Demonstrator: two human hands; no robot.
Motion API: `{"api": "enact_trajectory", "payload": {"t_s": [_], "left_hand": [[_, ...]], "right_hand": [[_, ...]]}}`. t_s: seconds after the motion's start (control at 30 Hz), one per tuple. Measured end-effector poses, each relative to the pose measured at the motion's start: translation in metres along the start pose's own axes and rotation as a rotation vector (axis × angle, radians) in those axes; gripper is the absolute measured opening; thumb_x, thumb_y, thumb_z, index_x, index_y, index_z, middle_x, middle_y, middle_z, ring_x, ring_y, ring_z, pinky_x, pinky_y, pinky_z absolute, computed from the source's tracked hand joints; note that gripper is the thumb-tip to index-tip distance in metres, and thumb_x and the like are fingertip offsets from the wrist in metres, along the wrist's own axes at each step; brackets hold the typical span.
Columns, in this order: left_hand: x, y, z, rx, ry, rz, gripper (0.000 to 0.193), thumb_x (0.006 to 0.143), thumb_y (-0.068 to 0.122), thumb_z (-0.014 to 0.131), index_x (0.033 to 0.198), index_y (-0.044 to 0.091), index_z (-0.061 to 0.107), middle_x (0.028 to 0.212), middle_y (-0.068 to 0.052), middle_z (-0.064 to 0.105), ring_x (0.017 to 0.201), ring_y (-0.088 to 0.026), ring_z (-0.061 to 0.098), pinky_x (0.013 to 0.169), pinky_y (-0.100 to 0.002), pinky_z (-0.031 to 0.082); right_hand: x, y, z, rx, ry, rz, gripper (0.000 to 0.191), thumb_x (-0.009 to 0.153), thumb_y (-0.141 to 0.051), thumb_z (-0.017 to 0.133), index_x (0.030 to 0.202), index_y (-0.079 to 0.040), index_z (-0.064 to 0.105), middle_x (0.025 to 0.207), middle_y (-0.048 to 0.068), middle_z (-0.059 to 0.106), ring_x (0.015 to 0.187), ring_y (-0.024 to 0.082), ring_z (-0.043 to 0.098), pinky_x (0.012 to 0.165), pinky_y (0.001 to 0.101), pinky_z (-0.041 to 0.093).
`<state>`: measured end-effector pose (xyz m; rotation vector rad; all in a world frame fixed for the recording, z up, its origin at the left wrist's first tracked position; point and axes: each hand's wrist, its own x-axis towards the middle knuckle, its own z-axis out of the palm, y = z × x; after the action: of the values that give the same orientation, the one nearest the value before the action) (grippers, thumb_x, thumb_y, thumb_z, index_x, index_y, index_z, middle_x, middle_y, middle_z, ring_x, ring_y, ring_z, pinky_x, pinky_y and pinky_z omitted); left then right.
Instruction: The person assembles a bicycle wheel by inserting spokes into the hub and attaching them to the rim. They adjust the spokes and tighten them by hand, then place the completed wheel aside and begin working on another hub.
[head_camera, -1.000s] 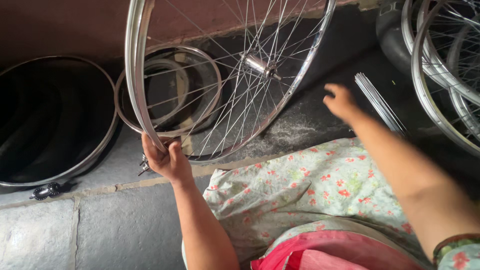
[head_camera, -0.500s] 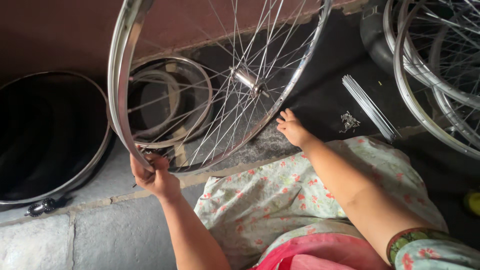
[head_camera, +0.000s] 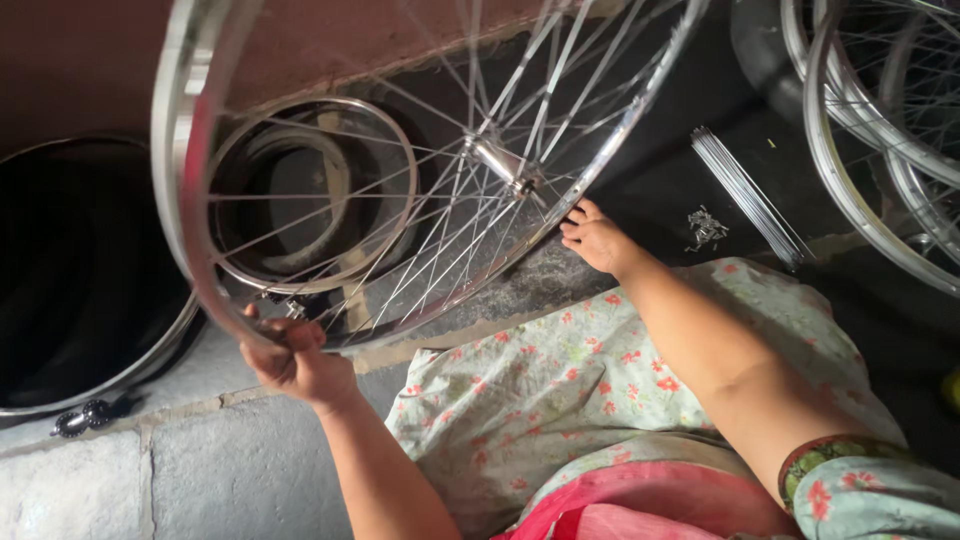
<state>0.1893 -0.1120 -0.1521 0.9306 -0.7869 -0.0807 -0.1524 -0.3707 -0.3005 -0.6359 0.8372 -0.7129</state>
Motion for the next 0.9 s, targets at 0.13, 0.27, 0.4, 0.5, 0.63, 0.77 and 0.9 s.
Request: {"api": "enact_trajectory", "payload": {"t_s": [0.13, 0.27, 0.4, 0.5, 0.63, 0.77, 0.9], "left_hand": [[0.011, 0.013, -0.004, -0.429, 0.154, -0.198, 0.044, 0.108, 0.016, 0.067, 0.147, 0.006, 0.049, 0.090, -0.006, 0.070, 0.064, -0.005, 0.057, 0.045, -0.018, 0.039], [0.016, 0.021, -0.006, -0.379, 0.057, -0.019, 0.053, 0.109, 0.013, 0.071, 0.154, 0.013, 0.044, 0.081, 0.000, 0.063, 0.058, -0.003, 0.052, 0.050, -0.021, 0.040], [0.005, 0.026, -0.007, -0.537, 0.073, -0.178, 0.059, 0.107, 0.022, 0.074, 0.156, 0.018, 0.041, 0.076, 0.000, 0.061, 0.059, -0.006, 0.053, 0.051, -0.023, 0.044], [0.000, 0.022, 0.003, -0.606, 0.065, -0.284, 0.066, 0.103, 0.023, 0.078, 0.157, 0.019, 0.040, 0.077, 0.002, 0.061, 0.064, -0.007, 0.052, 0.054, -0.022, 0.044], [-0.011, 0.023, 0.029, -0.743, 0.055, -0.568, 0.049, 0.104, 0.010, 0.080, 0.130, 0.005, 0.039, 0.090, -0.003, 0.065, 0.064, -0.006, 0.051, 0.062, -0.021, 0.043], [-0.032, 0.022, 0.093, -0.497, -0.277, -0.582, 0.090, 0.088, 0.005, 0.079, 0.163, 0.017, 0.030, 0.107, -0.005, 0.064, 0.091, -0.013, 0.060, 0.081, -0.027, 0.049], [-0.051, 0.014, 0.177, -0.563, -0.563, -0.600, 0.082, 0.085, 0.019, 0.074, 0.155, 0.016, 0.031, 0.149, -0.015, 0.057, 0.126, -0.024, 0.058, 0.111, -0.046, 0.045]], "right_hand": [[-0.033, -0.038, 0.021, 0.038, 0.014, -0.186, 0.093, 0.081, 0.005, 0.054, 0.159, -0.032, 0.018, 0.158, -0.003, 0.036, 0.122, 0.017, 0.047, 0.104, 0.0501, 0.035], [-0.081, -0.090, 0.029, 0.061, -0.110, -0.608, 0.100, 0.085, 0.004, 0.059, 0.162, -0.034, 0.006, 0.163, 0.006, 0.035, 0.136, 0.021, 0.050, 0.109, 0.0450, 0.041], [-0.120, -0.078, 0.034, 0.135, -0.144, -0.678, 0.095, 0.091, 0.008, 0.063, 0.163, -0.028, 0.013, 0.155, 0.012, 0.043, 0.131, 0.028, 0.055, 0.102, 0.0479, 0.054], [-0.144, -0.035, 0.038, 0.088, 0.019, -0.637, 0.097, 0.080, 0.017, 0.065, 0.159, -0.024, 0.026, 0.136, 0.015, 0.052, 0.125, 0.026, 0.056, 0.097, 0.0482, 0.057], [-0.189, -0.042, -0.005, 0.224, -0.039, -0.776, 0.074, 0.081, 0.019, 0.061, 0.141, -0.018, 0.039, 0.135, 0.019, 0.056, 0.124, 0.033, 0.059, 0.102, 0.0532, 0.055], [-0.254, -0.087, -0.053, 0.161, 0.087, -0.917, 0.081, 0.070, 0.008, 0.052, 0.144, -0.022, 0.040, 0.157, 0.015, 0.046, 0.142, 0.035, 0.046, 0.118, 0.0616, 0.042], [-0.308, -0.131, -0.092, 0.173, 0.201, -1.026, 0.078, 0.072, 0.009, 0.048, 0.143, -0.022, 0.046, 0.166, 0.011, 0.041, 0.156, 0.036, 0.037, 0.126, 0.0631, 0.032]]}}
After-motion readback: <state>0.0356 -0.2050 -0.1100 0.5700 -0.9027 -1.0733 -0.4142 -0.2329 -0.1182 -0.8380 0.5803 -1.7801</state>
